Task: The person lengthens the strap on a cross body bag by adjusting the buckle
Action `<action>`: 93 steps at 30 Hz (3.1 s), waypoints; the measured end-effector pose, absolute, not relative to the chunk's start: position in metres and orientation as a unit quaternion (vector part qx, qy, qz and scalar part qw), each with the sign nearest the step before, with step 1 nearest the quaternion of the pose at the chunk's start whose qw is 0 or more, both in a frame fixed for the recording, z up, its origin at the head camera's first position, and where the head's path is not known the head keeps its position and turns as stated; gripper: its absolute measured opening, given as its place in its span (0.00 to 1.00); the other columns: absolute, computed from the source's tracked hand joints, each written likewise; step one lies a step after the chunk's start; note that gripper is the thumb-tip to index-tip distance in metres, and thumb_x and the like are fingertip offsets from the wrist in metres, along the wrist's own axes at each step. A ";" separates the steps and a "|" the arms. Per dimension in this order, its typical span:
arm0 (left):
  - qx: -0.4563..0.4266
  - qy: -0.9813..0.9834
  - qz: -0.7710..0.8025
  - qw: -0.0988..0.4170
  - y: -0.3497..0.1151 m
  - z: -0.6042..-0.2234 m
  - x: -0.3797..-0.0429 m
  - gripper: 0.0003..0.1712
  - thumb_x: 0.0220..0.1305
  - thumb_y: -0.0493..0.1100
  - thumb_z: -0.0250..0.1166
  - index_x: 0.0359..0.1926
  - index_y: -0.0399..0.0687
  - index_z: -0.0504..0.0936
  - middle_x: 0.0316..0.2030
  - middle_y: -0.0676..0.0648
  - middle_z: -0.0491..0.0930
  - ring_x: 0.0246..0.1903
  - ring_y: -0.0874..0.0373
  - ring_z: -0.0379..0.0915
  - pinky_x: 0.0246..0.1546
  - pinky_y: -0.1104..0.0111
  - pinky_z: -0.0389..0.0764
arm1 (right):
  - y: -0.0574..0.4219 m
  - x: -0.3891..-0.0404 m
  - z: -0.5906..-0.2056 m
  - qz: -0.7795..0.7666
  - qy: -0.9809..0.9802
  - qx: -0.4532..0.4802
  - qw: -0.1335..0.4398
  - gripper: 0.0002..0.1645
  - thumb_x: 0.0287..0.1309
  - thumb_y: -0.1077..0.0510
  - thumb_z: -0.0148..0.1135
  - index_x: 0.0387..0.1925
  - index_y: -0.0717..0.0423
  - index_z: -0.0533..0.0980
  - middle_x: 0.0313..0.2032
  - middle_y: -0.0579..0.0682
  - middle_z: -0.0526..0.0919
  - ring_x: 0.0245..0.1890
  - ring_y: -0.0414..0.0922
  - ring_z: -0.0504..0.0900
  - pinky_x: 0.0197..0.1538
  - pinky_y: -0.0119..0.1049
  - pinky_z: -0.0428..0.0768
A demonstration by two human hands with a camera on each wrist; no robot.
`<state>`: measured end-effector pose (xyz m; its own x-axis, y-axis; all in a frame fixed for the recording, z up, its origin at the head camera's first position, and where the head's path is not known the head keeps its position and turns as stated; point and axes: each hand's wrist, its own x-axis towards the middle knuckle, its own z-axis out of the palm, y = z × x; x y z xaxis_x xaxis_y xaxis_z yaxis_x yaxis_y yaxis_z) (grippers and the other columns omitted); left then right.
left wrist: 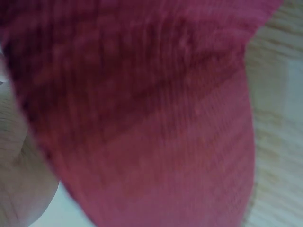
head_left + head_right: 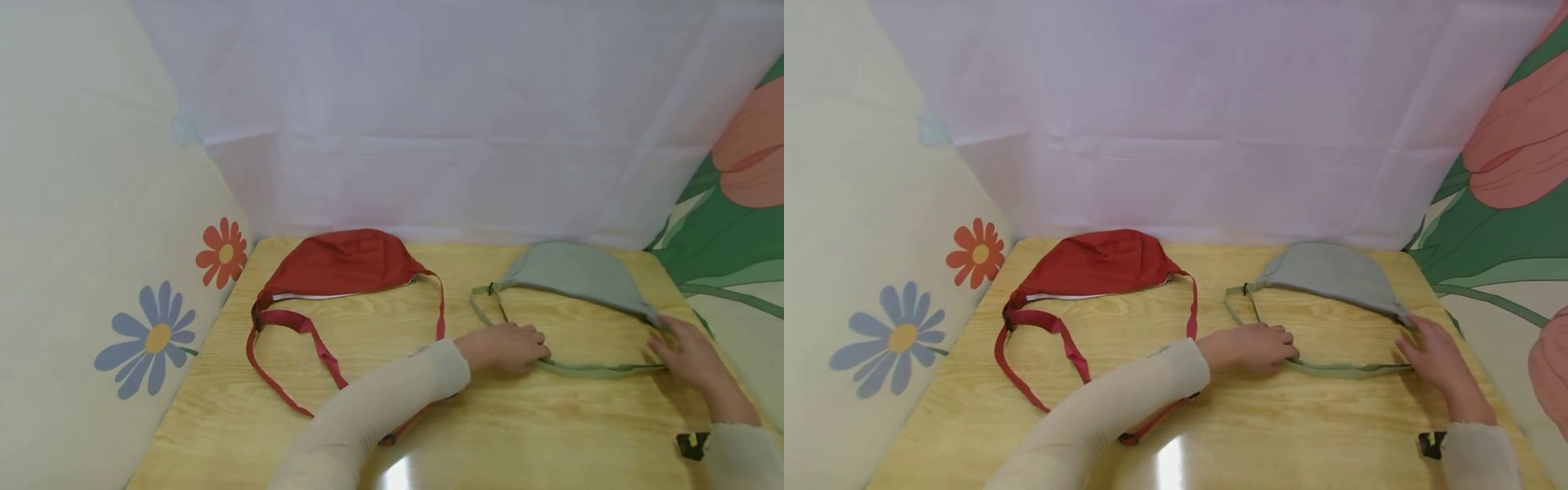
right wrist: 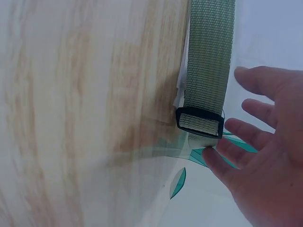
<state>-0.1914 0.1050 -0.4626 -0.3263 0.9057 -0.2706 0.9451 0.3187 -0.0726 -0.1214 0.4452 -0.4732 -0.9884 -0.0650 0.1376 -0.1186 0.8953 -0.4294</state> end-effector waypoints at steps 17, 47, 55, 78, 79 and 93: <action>0.565 0.816 -0.089 0.079 0.103 -0.461 -0.191 0.18 0.81 0.42 0.47 0.61 0.63 0.77 0.55 0.58 0.78 0.55 0.63 0.74 0.52 0.69 0.78 | 0.449 -0.130 -0.468 0.193 -0.981 0.002 0.013 0.32 0.69 0.64 0.57 0.62 0.85 0.59 0.56 0.87 0.62 0.55 0.80 0.62 0.56 0.73 0.63; 0.525 0.837 -0.025 0.155 0.101 -0.460 -0.210 0.21 0.77 0.42 0.46 0.68 0.51 0.69 0.61 0.50 0.76 0.62 0.56 0.72 0.61 0.64 0.74 | 0.446 -0.106 -0.471 0.222 -0.975 0.003 0.003 0.20 0.75 0.63 0.48 0.54 0.81 0.69 0.52 0.81 0.60 0.46 0.74 0.70 0.44 0.66 0.73; 0.517 0.847 -0.045 0.119 0.103 -0.458 -0.207 0.20 0.78 0.44 0.48 0.66 0.54 0.71 0.58 0.53 0.78 0.59 0.58 0.74 0.59 0.65 0.76 | 0.447 -0.099 -0.480 0.133 -0.969 0.178 0.112 0.15 0.43 0.80 0.65 0.33 0.64 0.81 0.44 0.73 0.76 0.43 0.70 0.74 0.44 0.62 0.69; 0.488 0.867 -0.018 0.096 0.100 -0.456 -0.218 0.07 0.76 0.50 0.54 0.45 0.54 0.73 0.40 0.54 0.77 0.39 0.62 0.72 0.38 0.66 0.75 | 0.435 -0.097 -0.478 0.157 -0.970 0.147 0.114 0.14 0.48 0.76 0.65 0.40 0.74 0.76 0.37 0.68 0.80 0.42 0.67 0.75 0.43 0.57 0.71; 0.484 0.869 -0.017 0.099 0.100 -0.455 -0.219 0.07 0.76 0.51 0.54 0.44 0.54 0.72 0.38 0.54 0.76 0.37 0.62 0.71 0.38 0.66 0.74 | 0.434 -0.097 -0.479 0.156 -0.969 0.150 0.121 0.16 0.45 0.76 0.67 0.39 0.74 0.76 0.37 0.68 0.80 0.42 0.67 0.74 0.43 0.57 0.70; 0.496 0.867 -0.009 0.057 0.096 -0.453 -0.218 0.19 0.79 0.52 0.49 0.64 0.55 0.70 0.56 0.53 0.77 0.56 0.59 0.74 0.49 0.64 0.79 | 0.438 -0.097 -0.484 0.163 -0.957 0.137 0.196 0.22 0.38 0.81 0.71 0.41 0.76 0.76 0.38 0.72 0.79 0.40 0.68 0.78 0.44 0.49 0.69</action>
